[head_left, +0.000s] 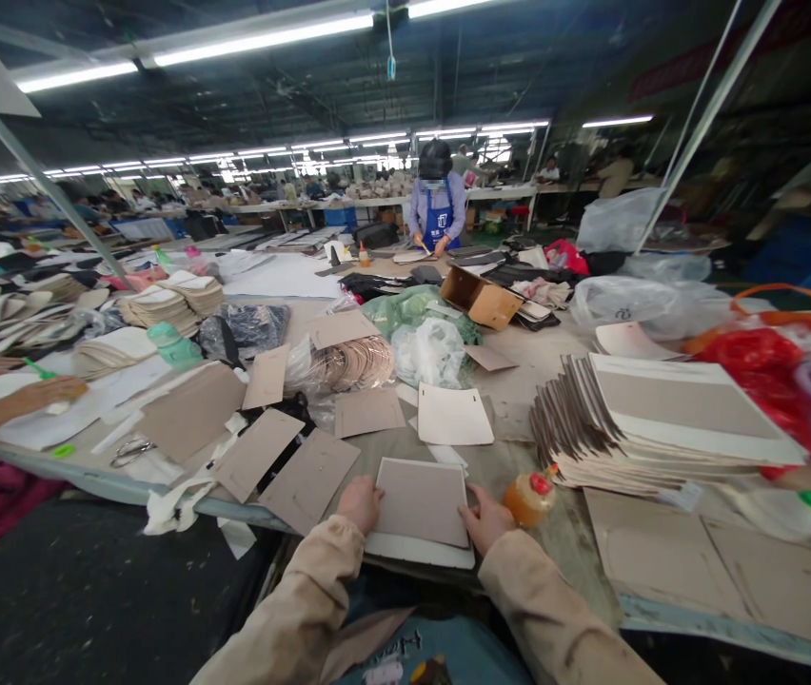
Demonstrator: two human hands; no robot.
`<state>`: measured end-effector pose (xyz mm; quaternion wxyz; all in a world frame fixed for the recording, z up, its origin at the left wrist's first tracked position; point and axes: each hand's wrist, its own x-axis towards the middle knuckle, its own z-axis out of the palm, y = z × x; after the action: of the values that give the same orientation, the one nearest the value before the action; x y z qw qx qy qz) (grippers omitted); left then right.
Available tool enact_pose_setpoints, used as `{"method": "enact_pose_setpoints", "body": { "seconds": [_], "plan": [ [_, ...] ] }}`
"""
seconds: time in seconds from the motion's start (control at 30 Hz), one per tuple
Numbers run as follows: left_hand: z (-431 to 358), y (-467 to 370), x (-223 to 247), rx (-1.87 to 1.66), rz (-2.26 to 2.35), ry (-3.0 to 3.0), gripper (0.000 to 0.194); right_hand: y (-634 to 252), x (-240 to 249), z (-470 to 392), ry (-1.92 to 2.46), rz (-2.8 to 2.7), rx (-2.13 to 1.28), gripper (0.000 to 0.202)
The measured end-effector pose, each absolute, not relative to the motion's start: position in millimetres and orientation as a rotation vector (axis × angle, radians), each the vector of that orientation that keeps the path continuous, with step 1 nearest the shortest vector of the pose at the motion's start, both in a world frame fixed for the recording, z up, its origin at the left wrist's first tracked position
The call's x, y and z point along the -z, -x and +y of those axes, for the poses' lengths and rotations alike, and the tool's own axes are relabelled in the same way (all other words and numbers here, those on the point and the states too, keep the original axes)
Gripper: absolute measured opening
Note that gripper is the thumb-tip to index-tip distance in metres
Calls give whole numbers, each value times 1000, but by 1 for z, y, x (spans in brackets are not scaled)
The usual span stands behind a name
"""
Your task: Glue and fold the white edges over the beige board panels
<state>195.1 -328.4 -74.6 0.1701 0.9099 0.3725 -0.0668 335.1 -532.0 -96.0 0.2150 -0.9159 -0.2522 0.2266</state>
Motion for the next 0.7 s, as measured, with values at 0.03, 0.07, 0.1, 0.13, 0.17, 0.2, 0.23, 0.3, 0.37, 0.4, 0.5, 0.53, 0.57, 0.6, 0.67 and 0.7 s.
{"method": "enact_pose_setpoints", "body": {
  "seconds": [0.03, 0.07, 0.1, 0.13, 0.17, 0.2, 0.23, 0.3, 0.37, 0.4, 0.5, 0.53, 0.57, 0.6, 0.67, 0.7],
  "plan": [
    [-328, -195, 74, 190, 1058, -2584, 16, -335, 96, -533, 2534, -720, -630, 41],
    [-328, -195, 74, 190, 1058, -2583, 16, -334, 96, -533, 2529, -739, -630, 40],
    [-328, -195, 74, 190, 1056, -2583, 16, -334, 96, -533, 2527, -751, -629, 37],
    [-328, -195, 74, 188, 1055, -2583, 16, -334, 96, -533, 2528, -757, -625, 34],
    [-328, -195, 74, 186, 1053, -2584, 17, -334, 96, -533, 2529, -757, -620, 32],
    [-329, -195, 74, 183, 1052, -2586, 17, -334, 96, -533, 2533, -752, -616, 29],
    [-329, -195, 74, 180, 1053, -2586, 17, -334, 96, -533, 2538, -742, -610, 26],
    [-330, -194, 75, 175, 1059, -2587, 17, -333, 97, -533, 2546, -722, -596, 23],
    [-331, -193, 76, 168, 1071, -2585, 17, -332, 97, -533, 2547, -709, -580, 22],
    [-332, -192, 76, 163, 1077, -2583, 17, -331, 97, -534, 2545, -705, -573, 22],
    [-334, -191, 77, 149, 1081, -2575, 17, -331, 98, -534, 2534, -693, -570, 20],
    [-334, -191, 77, 146, 1079, -2571, 16, -331, 98, -534, 2531, -683, -574, 19],
    [-334, -191, 77, 143, 1077, -2567, 16, -332, 98, -534, 2530, -673, -579, 17],
    [-333, -191, 77, 141, 1077, -2561, 15, -333, 99, -534, 2530, -661, -583, 17],
    [-333, -191, 77, 134, 1080, -2549, 14, -335, 99, -533, 2532, -637, -583, 15],
    [-332, -191, 77, 129, 1083, -2543, 14, -335, 99, -532, 2533, -626, -579, 15]
  ]
}}
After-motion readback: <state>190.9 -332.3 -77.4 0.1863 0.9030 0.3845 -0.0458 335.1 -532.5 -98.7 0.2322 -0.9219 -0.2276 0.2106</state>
